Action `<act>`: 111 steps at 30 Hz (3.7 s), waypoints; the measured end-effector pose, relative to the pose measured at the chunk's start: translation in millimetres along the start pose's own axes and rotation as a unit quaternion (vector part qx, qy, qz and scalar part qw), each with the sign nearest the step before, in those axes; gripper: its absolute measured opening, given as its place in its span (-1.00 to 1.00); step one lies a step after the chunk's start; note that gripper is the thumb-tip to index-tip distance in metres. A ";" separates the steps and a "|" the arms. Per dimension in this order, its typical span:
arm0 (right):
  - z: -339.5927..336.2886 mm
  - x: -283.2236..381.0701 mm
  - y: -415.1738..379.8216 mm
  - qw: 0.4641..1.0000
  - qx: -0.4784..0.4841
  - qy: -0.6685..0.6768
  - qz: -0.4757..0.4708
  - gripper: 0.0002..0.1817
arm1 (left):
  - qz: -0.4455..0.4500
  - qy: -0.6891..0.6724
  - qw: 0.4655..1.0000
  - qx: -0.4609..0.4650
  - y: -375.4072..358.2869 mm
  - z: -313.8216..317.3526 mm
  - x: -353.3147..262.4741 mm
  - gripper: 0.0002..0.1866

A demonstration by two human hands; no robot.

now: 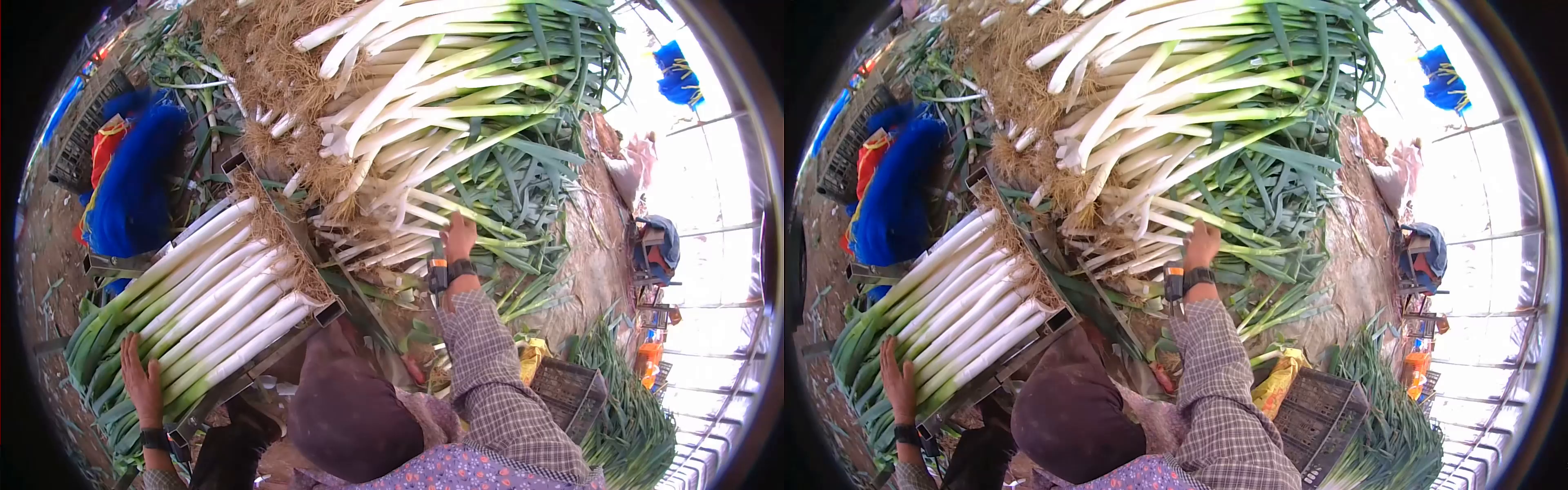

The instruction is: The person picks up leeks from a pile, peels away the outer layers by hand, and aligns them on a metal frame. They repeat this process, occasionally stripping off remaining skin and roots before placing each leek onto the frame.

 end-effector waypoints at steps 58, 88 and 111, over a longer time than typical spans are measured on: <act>-1.3 166.4 -884.7 0.280 0.864 -0.234 -0.346 -0.46 | 0.002 -0.634 0.507 -0.585 -427.3 -335.8 -40.6 0.04; -42.8 214.3 -712.5 0.036 0.560 -0.496 -0.662 -0.36 | -0.089 -0.741 0.188 -0.638 -474.5 -123.9 1.2 -0.57; 187.0 290.1 -669.5 0.235 0.645 -0.410 -0.600 -0.40 | -0.121 -0.414 0.608 -0.667 -378.2 -347.3 69.1 -0.63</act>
Point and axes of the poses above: each hand's wrist, its own y-axis towards the middle knuckle, its own z-axis out of the palm, x = y × z, the point moved 8 cm from there along y, towards the middle knuckle, and after that the axes turned 7 degrees about z, right-handed, at the moved point
